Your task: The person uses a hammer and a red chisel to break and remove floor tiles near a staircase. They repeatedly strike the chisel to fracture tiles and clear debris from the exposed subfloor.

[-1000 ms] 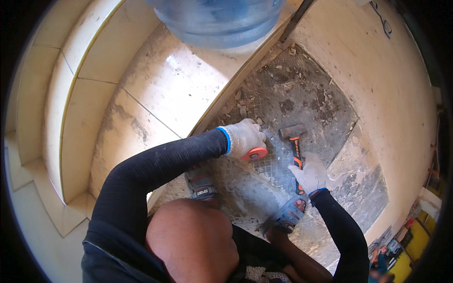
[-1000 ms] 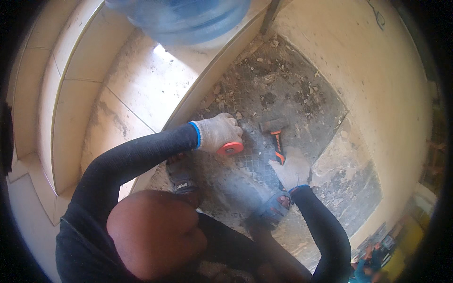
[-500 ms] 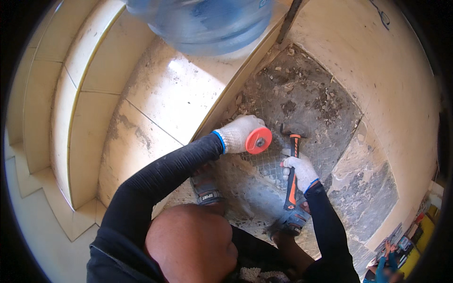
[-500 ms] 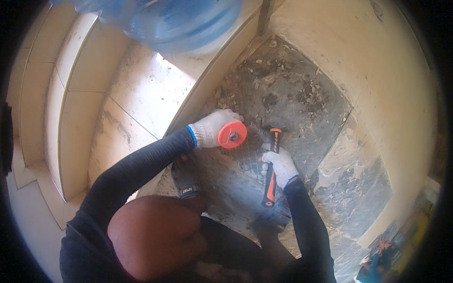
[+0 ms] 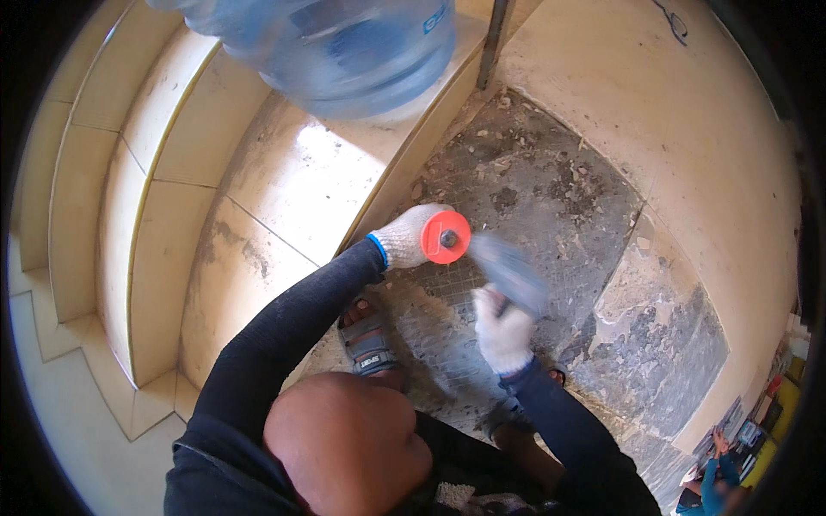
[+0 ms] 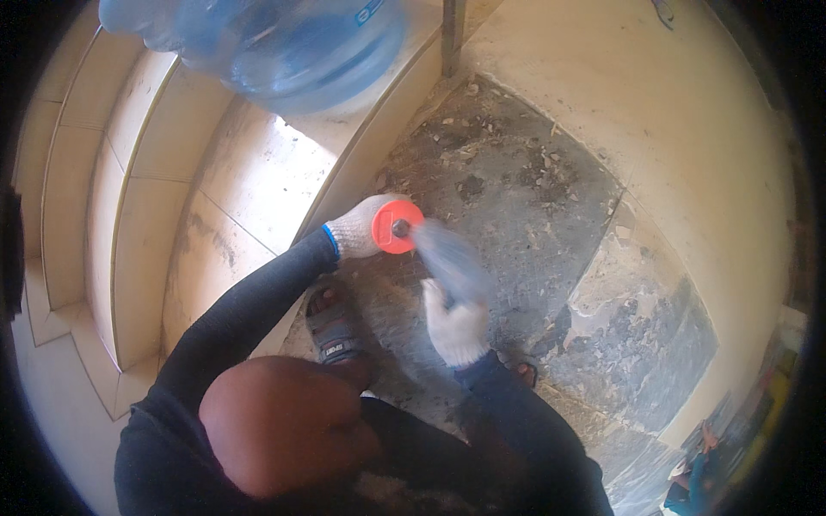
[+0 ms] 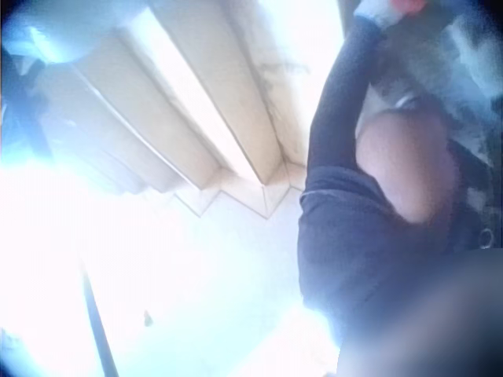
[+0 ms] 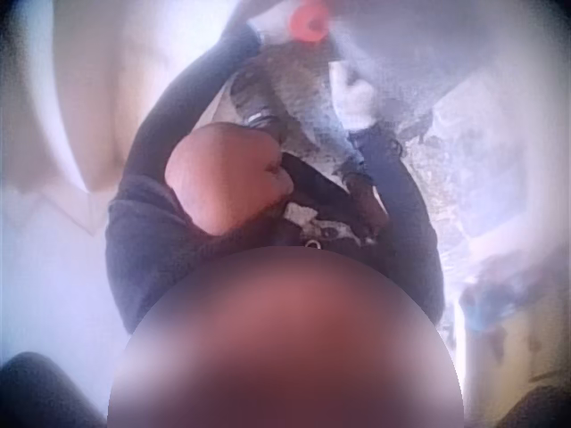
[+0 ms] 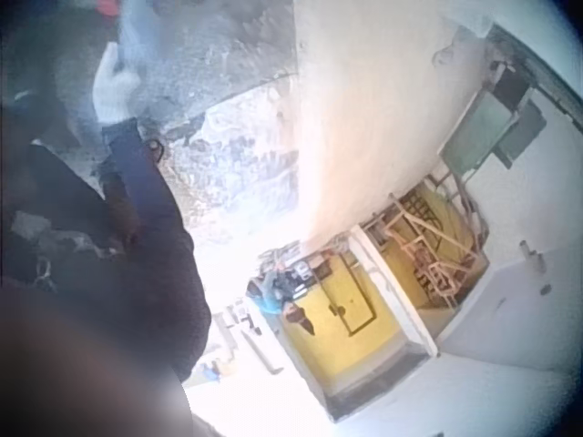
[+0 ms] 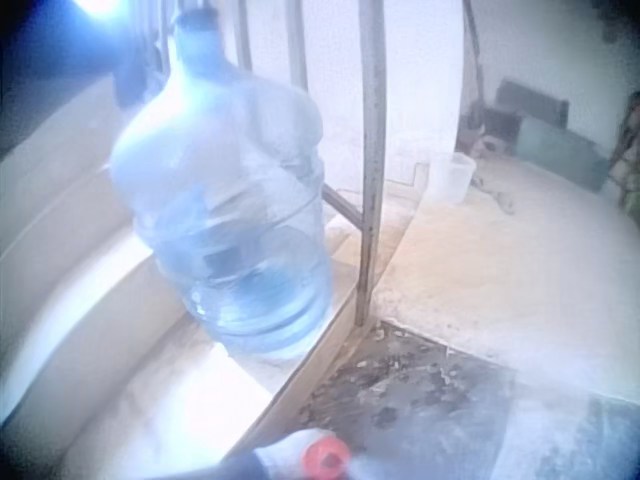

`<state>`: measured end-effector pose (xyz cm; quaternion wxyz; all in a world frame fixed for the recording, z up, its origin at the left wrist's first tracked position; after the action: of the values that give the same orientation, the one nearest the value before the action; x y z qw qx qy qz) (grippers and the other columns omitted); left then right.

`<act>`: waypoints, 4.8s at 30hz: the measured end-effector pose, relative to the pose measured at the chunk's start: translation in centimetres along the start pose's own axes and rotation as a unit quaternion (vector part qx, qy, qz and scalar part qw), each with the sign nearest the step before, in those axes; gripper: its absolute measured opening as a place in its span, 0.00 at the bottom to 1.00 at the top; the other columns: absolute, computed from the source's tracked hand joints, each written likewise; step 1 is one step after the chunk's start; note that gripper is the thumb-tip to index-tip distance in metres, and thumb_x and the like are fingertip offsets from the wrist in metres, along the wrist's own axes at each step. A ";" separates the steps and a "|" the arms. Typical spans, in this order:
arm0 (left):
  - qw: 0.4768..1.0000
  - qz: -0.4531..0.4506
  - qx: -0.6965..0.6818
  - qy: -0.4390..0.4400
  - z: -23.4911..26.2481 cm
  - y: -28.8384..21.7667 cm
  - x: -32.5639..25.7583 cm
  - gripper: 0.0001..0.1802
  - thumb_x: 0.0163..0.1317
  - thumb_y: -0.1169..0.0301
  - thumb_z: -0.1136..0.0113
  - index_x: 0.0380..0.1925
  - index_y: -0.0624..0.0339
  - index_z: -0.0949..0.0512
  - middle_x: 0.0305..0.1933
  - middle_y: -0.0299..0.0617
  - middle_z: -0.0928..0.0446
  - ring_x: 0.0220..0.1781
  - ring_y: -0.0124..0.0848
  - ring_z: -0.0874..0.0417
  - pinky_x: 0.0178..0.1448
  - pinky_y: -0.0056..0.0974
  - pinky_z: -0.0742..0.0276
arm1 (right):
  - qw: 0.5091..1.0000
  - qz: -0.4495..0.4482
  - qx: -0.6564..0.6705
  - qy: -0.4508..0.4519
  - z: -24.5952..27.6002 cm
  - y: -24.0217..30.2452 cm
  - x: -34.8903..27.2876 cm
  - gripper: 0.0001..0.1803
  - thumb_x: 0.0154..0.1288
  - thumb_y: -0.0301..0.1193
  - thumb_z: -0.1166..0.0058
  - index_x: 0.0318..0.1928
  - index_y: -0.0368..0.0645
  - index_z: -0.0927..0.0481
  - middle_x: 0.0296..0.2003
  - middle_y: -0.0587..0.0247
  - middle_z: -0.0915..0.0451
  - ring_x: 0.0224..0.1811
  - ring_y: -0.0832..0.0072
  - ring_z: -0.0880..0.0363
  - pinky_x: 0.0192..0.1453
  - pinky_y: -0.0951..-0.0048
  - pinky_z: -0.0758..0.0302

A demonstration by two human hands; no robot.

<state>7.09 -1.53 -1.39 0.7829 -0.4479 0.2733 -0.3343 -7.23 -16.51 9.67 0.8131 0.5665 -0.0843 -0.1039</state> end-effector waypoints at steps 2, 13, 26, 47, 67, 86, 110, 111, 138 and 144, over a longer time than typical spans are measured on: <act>0.999 -0.048 -0.010 0.003 -0.1 -0.8 0.0 0.21 0.65 0.62 0.21 0.52 0.61 0.14 0.53 0.55 0.13 0.60 0.55 0.12 0.64 0.51 0.15 | 0.980 -0.136 -0.111 0.090 -1.4 -3.9 -0.5 0.11 0.78 0.34 0.31 0.43 0.40 0.16 0.27 0.71 0.20 0.31 0.74 0.14 0.36 0.61 0.21; 0.998 -0.033 0.042 0.019 -1.4 0.3 0.5 0.24 0.63 0.61 0.19 0.55 0.60 0.14 0.57 0.55 0.13 0.61 0.54 0.12 0.66 0.51 0.16 | 0.999 -0.030 -0.027 0.021 0.7 -3.2 -1.6 0.21 0.82 0.45 0.37 0.35 0.42 0.21 0.25 0.66 0.20 0.23 0.71 0.20 0.26 0.67 0.23; 0.995 -0.047 0.087 0.007 -2.2 0.7 0.8 0.26 0.59 0.62 0.18 0.56 0.58 0.14 0.57 0.56 0.12 0.60 0.57 0.12 0.65 0.53 0.15 | 0.984 -0.119 0.046 -0.126 0.8 -5.0 -3.6 0.15 0.80 0.39 0.36 0.39 0.40 0.16 0.26 0.63 0.18 0.27 0.71 0.16 0.34 0.60 0.21; 0.986 -0.005 0.163 0.019 -2.3 0.2 1.3 0.26 0.60 0.62 0.20 0.56 0.61 0.14 0.57 0.58 0.12 0.61 0.59 0.13 0.66 0.53 0.15 | 0.963 -0.189 0.170 -0.090 7.5 -4.3 -2.8 0.12 0.77 0.33 0.34 0.36 0.41 0.20 0.22 0.71 0.23 0.21 0.79 0.22 0.25 0.68 0.27; 0.990 0.008 0.137 0.029 -2.7 0.0 1.9 0.25 0.62 0.58 0.21 0.55 0.59 0.13 0.57 0.58 0.12 0.62 0.59 0.13 0.67 0.54 0.15 | 0.991 -0.020 -0.047 -0.120 2.9 -4.0 -3.4 0.14 0.74 0.38 0.31 0.40 0.37 0.09 0.34 0.46 0.10 0.36 0.53 0.08 0.44 0.53 0.15; 0.877 -0.124 0.437 0.155 -9.0 -6.8 0.0 0.17 0.57 0.61 0.22 0.48 0.36 0.12 0.52 0.34 0.14 0.61 0.41 0.12 0.62 0.49 0.18 | 0.953 -0.289 -0.033 0.082 4.9 -14.6 -1.6 0.28 0.75 0.51 0.34 0.36 0.33 0.15 0.25 0.49 0.17 0.30 0.55 0.11 0.37 0.52 0.19; 0.959 -0.070 0.272 0.017 -1.4 -3.2 0.6 0.16 0.54 0.63 0.20 0.43 0.50 0.13 0.48 0.44 0.13 0.54 0.50 0.11 0.57 0.54 0.15 | 0.925 -0.364 0.062 0.085 -0.2 -8.6 3.4 0.14 0.79 0.40 0.35 0.46 0.43 0.21 0.24 0.73 0.28 0.19 0.82 0.31 0.22 0.71 0.26; 0.962 -0.057 0.267 0.017 -1.1 -2.4 0.7 0.16 0.54 0.63 0.21 0.42 0.51 0.13 0.47 0.45 0.13 0.54 0.50 0.10 0.57 0.54 0.15 | 0.927 -0.358 0.067 0.083 -0.2 -7.6 3.8 0.15 0.78 0.40 0.35 0.46 0.41 0.21 0.25 0.71 0.26 0.20 0.81 0.29 0.24 0.71 0.25; 0.993 -0.001 0.029 -0.115 3.3 1.4 1.3 0.19 0.67 0.61 0.25 0.52 0.61 0.14 0.52 0.59 0.11 0.56 0.57 0.10 0.58 0.52 0.14 | 0.985 -0.064 0.148 0.067 -1.5 -2.0 3.2 0.10 0.80 0.37 0.37 0.50 0.44 0.18 0.33 0.57 0.18 0.31 0.70 0.17 0.39 0.60 0.20; 0.996 0.000 0.013 -0.086 3.1 0.7 1.7 0.17 0.68 0.61 0.26 0.50 0.60 0.12 0.54 0.59 0.11 0.59 0.55 0.10 0.63 0.51 0.15 | 0.964 -0.237 -0.034 0.119 1.8 -1.8 2.3 0.13 0.78 0.36 0.34 0.37 0.41 0.19 0.25 0.68 0.22 0.26 0.79 0.19 0.31 0.68 0.23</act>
<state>10.57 -0.95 -0.81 0.8095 -0.4647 0.2000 -0.2981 -5.58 -19.39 8.69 0.7880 0.5510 0.1534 -0.2281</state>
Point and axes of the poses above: each hand's wrist, its own x-axis towards the middle knuckle, its own z-axis out of the back of the hand, y = z × x, the point moved 9 cm from there along x, towards the middle knuckle
